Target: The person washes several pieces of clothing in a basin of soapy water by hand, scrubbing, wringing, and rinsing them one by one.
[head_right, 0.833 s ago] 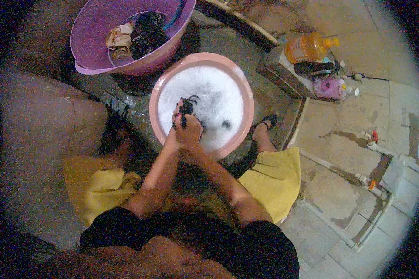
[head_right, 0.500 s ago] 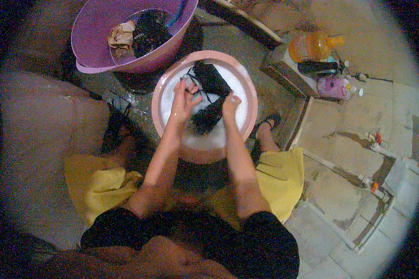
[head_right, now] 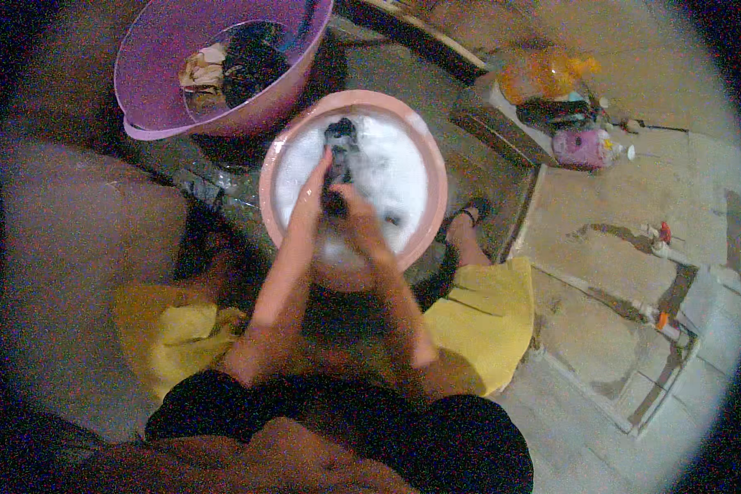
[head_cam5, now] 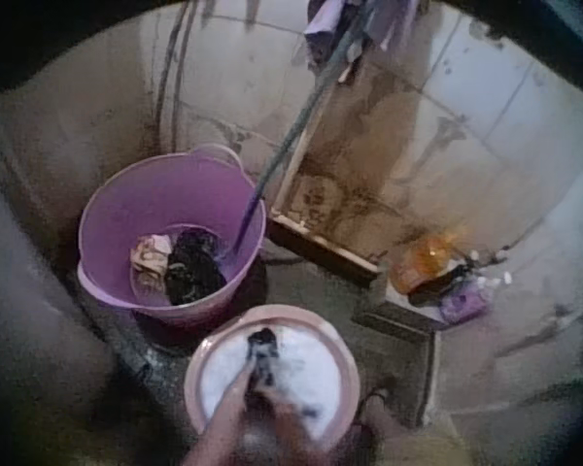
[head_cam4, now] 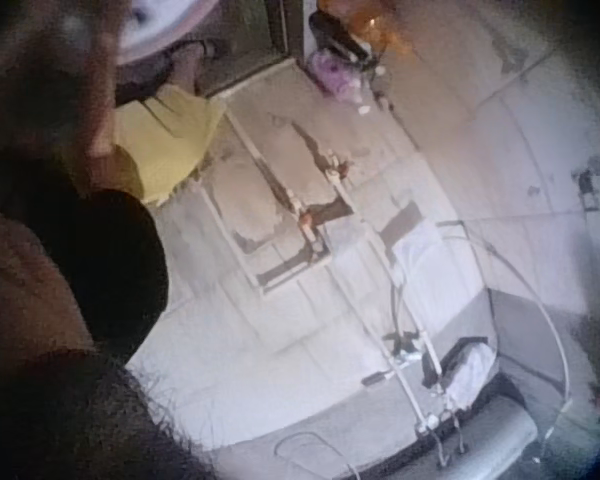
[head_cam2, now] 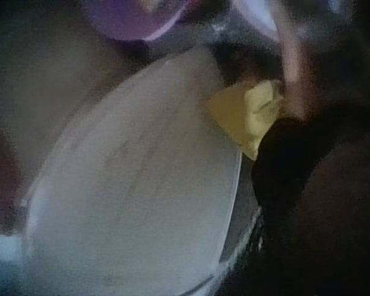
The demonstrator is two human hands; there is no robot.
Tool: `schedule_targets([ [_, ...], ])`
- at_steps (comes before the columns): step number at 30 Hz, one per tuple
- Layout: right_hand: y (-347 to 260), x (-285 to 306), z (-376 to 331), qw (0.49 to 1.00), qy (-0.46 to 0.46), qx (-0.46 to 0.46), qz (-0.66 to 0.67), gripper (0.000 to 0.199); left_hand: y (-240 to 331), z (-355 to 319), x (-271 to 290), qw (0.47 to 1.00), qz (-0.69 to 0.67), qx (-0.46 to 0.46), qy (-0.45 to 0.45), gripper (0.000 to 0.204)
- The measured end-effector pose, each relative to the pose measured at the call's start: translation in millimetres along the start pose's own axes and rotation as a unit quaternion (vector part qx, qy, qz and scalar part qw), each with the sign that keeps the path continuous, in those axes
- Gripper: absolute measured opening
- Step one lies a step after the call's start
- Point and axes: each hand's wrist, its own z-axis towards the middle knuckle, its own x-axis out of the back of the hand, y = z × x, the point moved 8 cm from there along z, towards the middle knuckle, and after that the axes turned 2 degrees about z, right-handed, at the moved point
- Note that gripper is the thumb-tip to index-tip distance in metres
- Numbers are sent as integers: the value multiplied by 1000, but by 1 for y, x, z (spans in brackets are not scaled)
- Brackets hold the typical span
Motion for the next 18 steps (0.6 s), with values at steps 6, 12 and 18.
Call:
schedule_targets([
  [6,-13,-18,11,977,189,-90,-50,32,11,-13,45,851,459,-241,82,31],
  [12,32,32,-10,935,296,-185,-68,35,-23,-22,-9,995,16,-71,71,36],
  [18,78,59,11,932,190,-308,-8,29,-59,-42,-56,996,-61,50,50,45],
])
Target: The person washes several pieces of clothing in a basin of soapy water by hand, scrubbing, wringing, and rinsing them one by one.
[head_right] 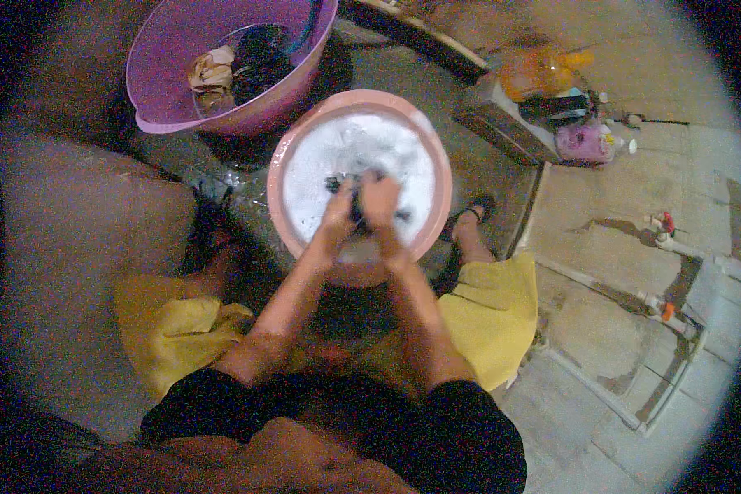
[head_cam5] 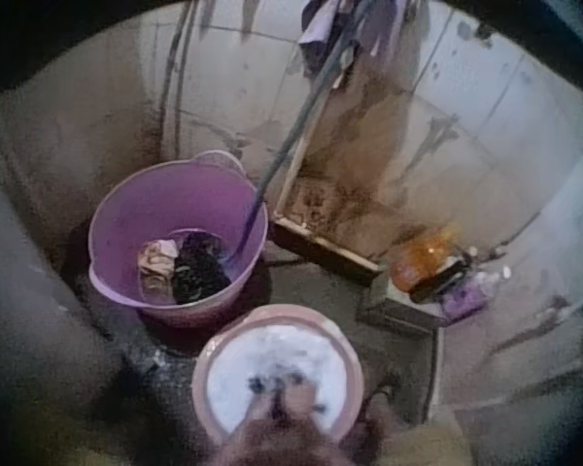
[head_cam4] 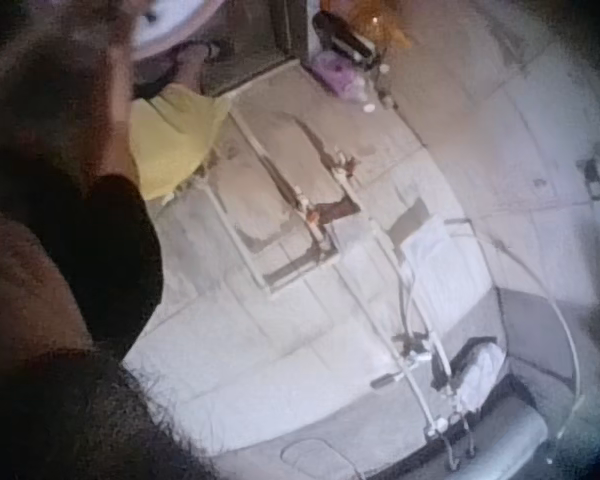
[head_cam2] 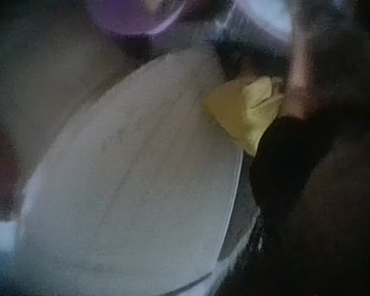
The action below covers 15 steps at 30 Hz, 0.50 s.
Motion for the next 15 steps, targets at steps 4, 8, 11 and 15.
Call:
schedule_targets([
  [4,-37,-3,-21,991,26,130,28,38,21,22,24,988,102,-115,14,39],
  [8,-21,-40,-61,971,4,240,-22,38,26,21,51,990,11,-113,-79,41],
  [11,24,-26,9,997,-29,-65,-34,37,30,12,31,986,44,-157,-18,44],
  [15,25,-30,45,965,-138,9,224,50,62,14,11,989,-60,-132,-4,52],
])
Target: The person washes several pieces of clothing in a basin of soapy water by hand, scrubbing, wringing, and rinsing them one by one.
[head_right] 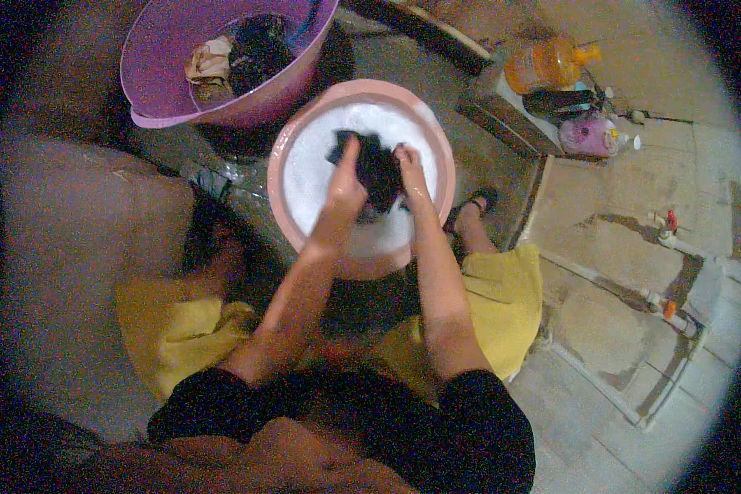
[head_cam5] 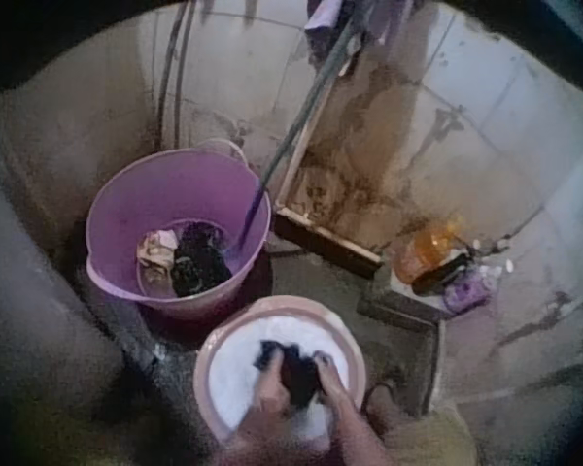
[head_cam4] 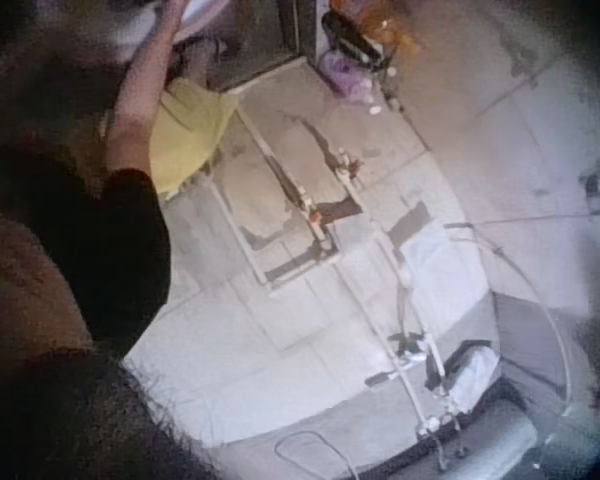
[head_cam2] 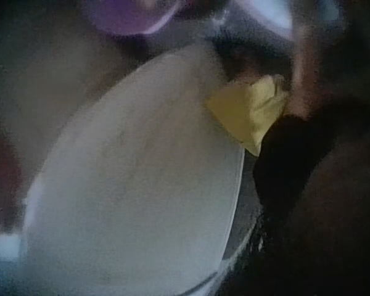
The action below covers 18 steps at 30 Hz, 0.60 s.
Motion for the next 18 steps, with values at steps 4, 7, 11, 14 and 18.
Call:
schedule_targets([
  [4,33,44,-11,941,257,113,-187,64,51,0,9,989,51,-116,75,79],
  [7,45,-61,-45,890,102,189,-403,66,37,2,61,942,247,-200,110,74],
  [11,76,-27,14,936,-109,63,-330,39,-7,27,69,958,252,-83,105,51],
  [14,12,-47,0,910,-11,117,-397,29,14,39,105,905,415,-25,88,48],
  [18,-51,-62,-106,878,24,282,-385,17,-13,-23,9,964,162,197,-71,64],
])
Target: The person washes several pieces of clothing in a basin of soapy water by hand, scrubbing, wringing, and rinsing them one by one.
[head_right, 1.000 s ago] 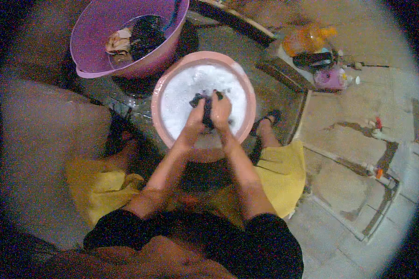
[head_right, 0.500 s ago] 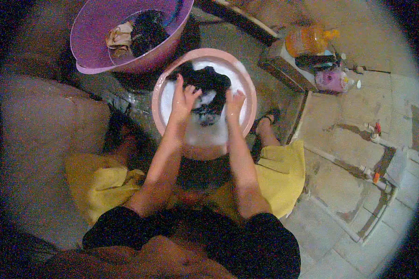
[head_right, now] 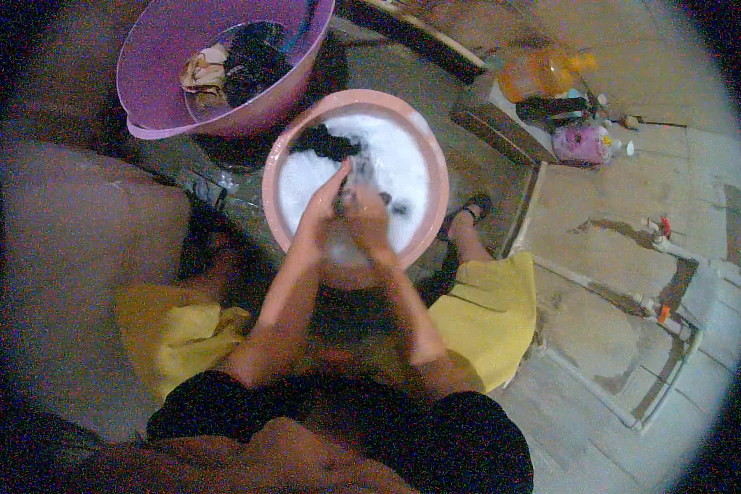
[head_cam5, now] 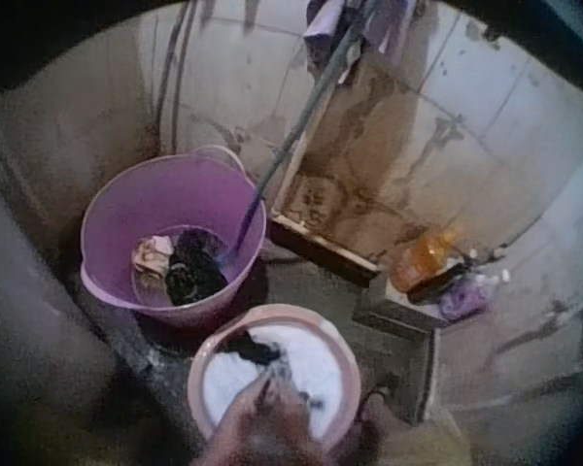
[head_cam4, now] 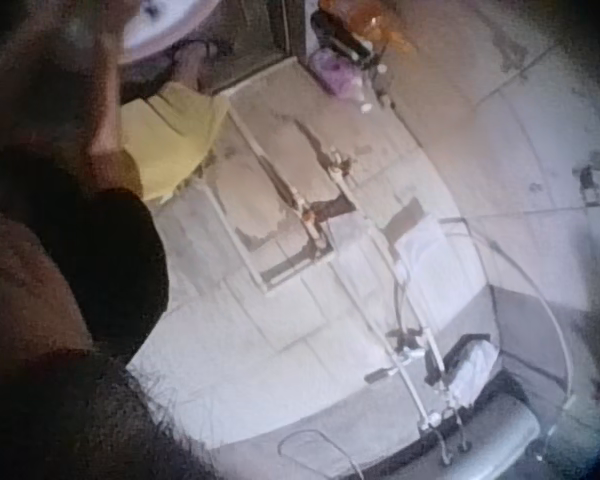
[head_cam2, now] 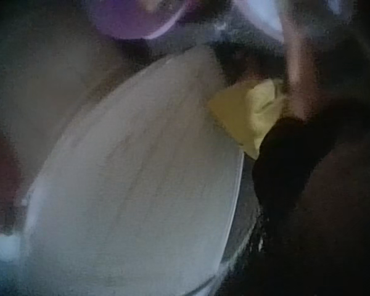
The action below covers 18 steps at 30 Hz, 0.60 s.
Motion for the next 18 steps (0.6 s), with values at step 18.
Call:
schedule_targets([
  [18,84,2,25,940,55,-300,151,39,-14,16,31,910,220,-207,284,50],
])
